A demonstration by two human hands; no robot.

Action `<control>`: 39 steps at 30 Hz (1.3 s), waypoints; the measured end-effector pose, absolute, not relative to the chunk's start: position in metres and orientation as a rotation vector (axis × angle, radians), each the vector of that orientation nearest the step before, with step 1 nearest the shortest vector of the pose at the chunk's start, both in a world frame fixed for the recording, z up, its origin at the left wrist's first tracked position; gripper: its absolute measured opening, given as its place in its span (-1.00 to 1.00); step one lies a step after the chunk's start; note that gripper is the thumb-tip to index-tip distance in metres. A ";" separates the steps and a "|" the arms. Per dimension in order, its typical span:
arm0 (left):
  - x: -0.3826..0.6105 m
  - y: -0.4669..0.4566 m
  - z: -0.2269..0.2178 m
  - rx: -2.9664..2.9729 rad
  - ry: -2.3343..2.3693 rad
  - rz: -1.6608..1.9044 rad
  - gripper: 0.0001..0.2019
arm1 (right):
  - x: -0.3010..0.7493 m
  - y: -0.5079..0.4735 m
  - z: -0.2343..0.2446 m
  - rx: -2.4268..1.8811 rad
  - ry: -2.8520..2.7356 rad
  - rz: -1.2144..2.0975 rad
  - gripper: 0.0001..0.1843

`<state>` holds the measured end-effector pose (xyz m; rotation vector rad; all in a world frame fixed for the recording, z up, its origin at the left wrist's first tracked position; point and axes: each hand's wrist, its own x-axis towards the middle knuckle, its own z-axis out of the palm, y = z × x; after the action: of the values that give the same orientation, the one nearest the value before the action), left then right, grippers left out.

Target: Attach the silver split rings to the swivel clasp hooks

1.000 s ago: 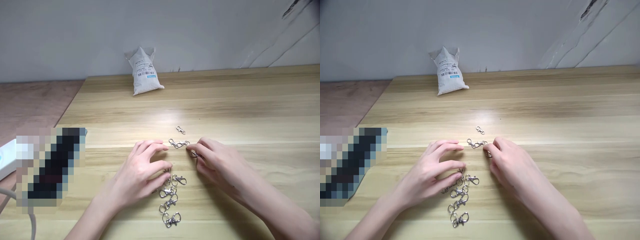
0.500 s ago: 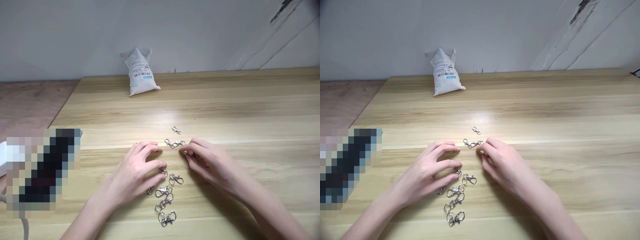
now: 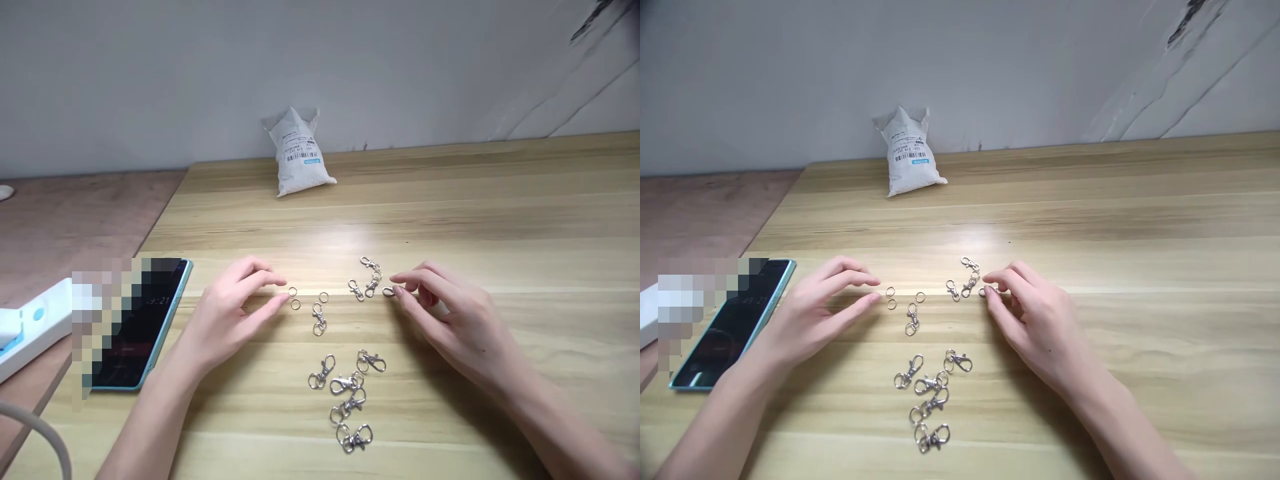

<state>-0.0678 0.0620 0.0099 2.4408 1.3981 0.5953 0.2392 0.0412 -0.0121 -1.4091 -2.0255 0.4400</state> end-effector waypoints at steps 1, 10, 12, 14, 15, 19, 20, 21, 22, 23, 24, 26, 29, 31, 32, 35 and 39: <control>-0.069 0.062 0.009 2.426 1.384 0.547 -0.88 | 0.238 0.041 -0.012 -1.403 -2.020 0.453 -0.88; -0.051 0.059 -0.002 2.568 1.250 0.485 -0.85 | 0.239 0.040 -0.009 -1.493 -1.685 0.295 -0.93; -0.048 0.057 -0.002 2.590 1.213 0.476 -0.85 | 0.240 0.041 -0.010 -1.519 -1.634 0.309 -0.92; -0.046 0.056 -0.002 2.602 1.198 0.479 -0.85 | 0.239 0.042 -0.010 -1.525 -1.620 0.328 -0.92; -0.046 0.056 -0.002 2.607 1.201 0.489 -0.86 | 0.239 0.042 -0.011 -1.523 -1.624 0.337 -0.92; -0.044 0.054 -0.004 2.601 1.249 0.525 -0.86 | 0.236 0.041 -0.011 -1.494 -1.666 0.358 -0.92; -0.043 0.054 -0.004 2.588 1.275 0.532 -0.86 | 0.235 0.040 -0.011 -1.489 -1.676 0.362 -0.91; -0.042 0.053 -0.005 2.571 1.309 0.538 -0.85 | 0.235 0.040 -0.011 -1.485 -1.683 0.367 -0.91; -0.041 0.053 -0.006 2.552 1.343 0.546 -0.85 | 0.234 0.040 -0.011 -1.483 -1.686 0.373 -0.91; -0.040 0.052 -0.007 2.534 1.375 0.558 -0.85 | 0.234 0.040 -0.012 -1.481 -1.686 0.377 -0.91; -0.039 0.052 -0.008 2.519 1.396 0.567 -0.86 | 0.234 0.040 -0.012 -1.477 -1.688 0.381 -0.92; -0.039 0.052 -0.008 2.501 1.396 0.589 -0.86 | 0.235 0.041 -0.013 -1.447 -1.708 0.384 -0.91; -0.039 0.054 -0.009 2.494 1.339 0.580 -0.86 | 0.233 0.040 -0.011 -1.350 -1.829 0.391 -0.89; -0.039 0.055 -0.009 2.496 1.314 0.566 -0.85 | 0.227 0.037 -0.009 -1.258 -1.980 0.391 -0.87; -0.039 0.055 -0.010 2.496 1.308 0.561 -0.84 | 0.222 0.035 -0.007 -1.205 -2.074 0.392 -0.85; -0.037 0.055 -0.014 2.497 1.289 0.562 -0.80 | 0.206 0.024 -0.001 -1.061 -2.343 0.399 -0.76; -0.035 0.054 -0.018 2.524 1.265 0.567 -0.75 | 0.199 0.019 0.000 -0.977 -2.443 0.337 -0.71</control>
<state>-0.0350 0.0539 -0.0185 2.5243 1.2653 0.5674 0.1995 0.0187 0.0000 -0.9766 -2.4427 0.3373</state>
